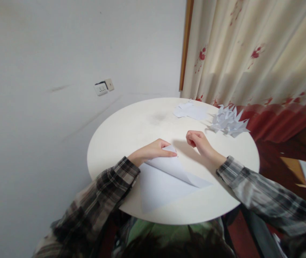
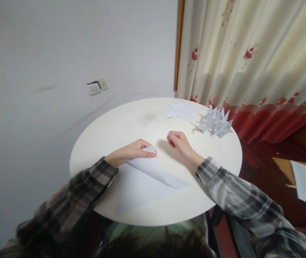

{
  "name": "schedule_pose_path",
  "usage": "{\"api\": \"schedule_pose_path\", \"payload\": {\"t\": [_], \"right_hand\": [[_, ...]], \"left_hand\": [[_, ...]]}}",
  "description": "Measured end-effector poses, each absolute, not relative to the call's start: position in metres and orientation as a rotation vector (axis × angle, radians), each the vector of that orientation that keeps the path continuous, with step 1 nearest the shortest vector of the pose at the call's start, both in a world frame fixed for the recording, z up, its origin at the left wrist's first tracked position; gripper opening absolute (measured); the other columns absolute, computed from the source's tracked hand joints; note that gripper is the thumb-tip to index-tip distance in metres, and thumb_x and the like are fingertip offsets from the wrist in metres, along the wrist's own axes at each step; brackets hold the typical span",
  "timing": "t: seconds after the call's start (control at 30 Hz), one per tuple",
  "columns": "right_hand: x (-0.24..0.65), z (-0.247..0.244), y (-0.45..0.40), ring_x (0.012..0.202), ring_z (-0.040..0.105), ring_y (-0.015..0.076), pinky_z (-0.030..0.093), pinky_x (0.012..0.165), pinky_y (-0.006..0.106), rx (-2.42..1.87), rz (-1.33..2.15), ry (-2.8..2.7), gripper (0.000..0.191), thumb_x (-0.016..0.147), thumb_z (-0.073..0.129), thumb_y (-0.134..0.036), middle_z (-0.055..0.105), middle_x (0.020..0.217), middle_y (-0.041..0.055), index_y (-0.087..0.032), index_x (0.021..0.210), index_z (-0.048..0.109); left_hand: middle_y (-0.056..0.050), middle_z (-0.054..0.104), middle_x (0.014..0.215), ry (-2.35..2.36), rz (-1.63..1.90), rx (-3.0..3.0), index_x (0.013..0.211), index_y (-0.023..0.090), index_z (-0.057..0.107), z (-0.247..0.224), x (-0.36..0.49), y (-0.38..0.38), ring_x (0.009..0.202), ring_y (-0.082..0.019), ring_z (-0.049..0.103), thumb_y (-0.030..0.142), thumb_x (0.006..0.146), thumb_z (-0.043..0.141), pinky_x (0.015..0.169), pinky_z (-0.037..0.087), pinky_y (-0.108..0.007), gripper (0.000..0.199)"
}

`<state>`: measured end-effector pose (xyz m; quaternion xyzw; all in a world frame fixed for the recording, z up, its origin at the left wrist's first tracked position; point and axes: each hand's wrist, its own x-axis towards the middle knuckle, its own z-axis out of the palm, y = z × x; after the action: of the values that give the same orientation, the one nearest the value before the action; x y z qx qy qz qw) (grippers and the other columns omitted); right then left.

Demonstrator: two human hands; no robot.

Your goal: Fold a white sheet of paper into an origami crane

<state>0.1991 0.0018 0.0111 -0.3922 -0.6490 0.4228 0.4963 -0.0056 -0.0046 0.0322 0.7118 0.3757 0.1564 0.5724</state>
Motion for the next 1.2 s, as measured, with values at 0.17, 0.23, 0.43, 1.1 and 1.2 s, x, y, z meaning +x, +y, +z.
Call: {"api": "schedule_pose_path", "payload": {"t": [0.17,0.23,0.43,1.1,1.2], "right_hand": [[0.205,0.007,0.012,0.054,0.044,0.0092,0.034,0.052,0.022,-0.972,0.908,-1.291,0.015,0.071,0.055,-0.03,0.053,0.06,-0.0014,-0.018,0.064,0.049],[0.204,0.007,0.013,0.068,0.053,0.0113,0.041,0.061,0.024,-0.947,0.943,-1.331,0.026,0.062,0.065,-0.027,0.06,0.083,0.0013,-0.019,0.084,0.053],[0.197,0.015,-0.002,0.051,0.044,0.009,0.033,0.051,0.023,-0.944,1.247,-1.928,0.027,0.081,0.043,-0.031,0.051,0.054,-0.0004,-0.015,0.06,0.051],[0.196,0.018,-0.011,0.047,0.03,0.0051,0.024,0.046,0.02,-0.872,1.24,-2.397,0.017,0.076,0.043,-0.018,0.036,0.05,-0.0066,-0.013,0.061,0.051],[0.197,0.016,-0.01,0.047,0.029,0.0051,0.022,0.046,0.02,-0.882,1.248,-2.39,0.016,0.075,0.046,-0.019,0.035,0.049,-0.007,-0.013,0.06,0.051]], "left_hand": [[-0.003,0.061,0.071,0.871,0.349,1.661,0.079,0.011,0.065,0.029,-0.008,-0.003,0.056,-0.01,0.05,0.04,0.067,0.067,0.051,0.035,-0.02,0.032],[-0.002,0.06,0.069,0.867,0.347,1.676,0.08,0.011,0.065,0.028,-0.008,-0.002,0.055,-0.009,0.049,0.04,0.068,0.067,0.051,0.034,-0.019,0.032],[0.001,0.054,0.061,0.889,0.34,1.691,0.073,0.011,0.062,0.028,-0.007,0.001,0.05,-0.007,0.044,0.042,0.069,0.064,0.046,0.028,-0.019,0.032],[0.003,0.046,0.057,0.96,0.276,1.844,0.069,0.01,0.06,0.028,-0.002,0.003,0.051,-0.008,0.039,0.041,0.068,0.061,0.047,0.025,-0.019,0.031],[0.002,0.046,0.057,0.962,0.278,1.848,0.068,0.01,0.059,0.03,-0.002,0.001,0.051,-0.008,0.038,0.041,0.068,0.061,0.047,0.025,-0.019,0.031]]}}
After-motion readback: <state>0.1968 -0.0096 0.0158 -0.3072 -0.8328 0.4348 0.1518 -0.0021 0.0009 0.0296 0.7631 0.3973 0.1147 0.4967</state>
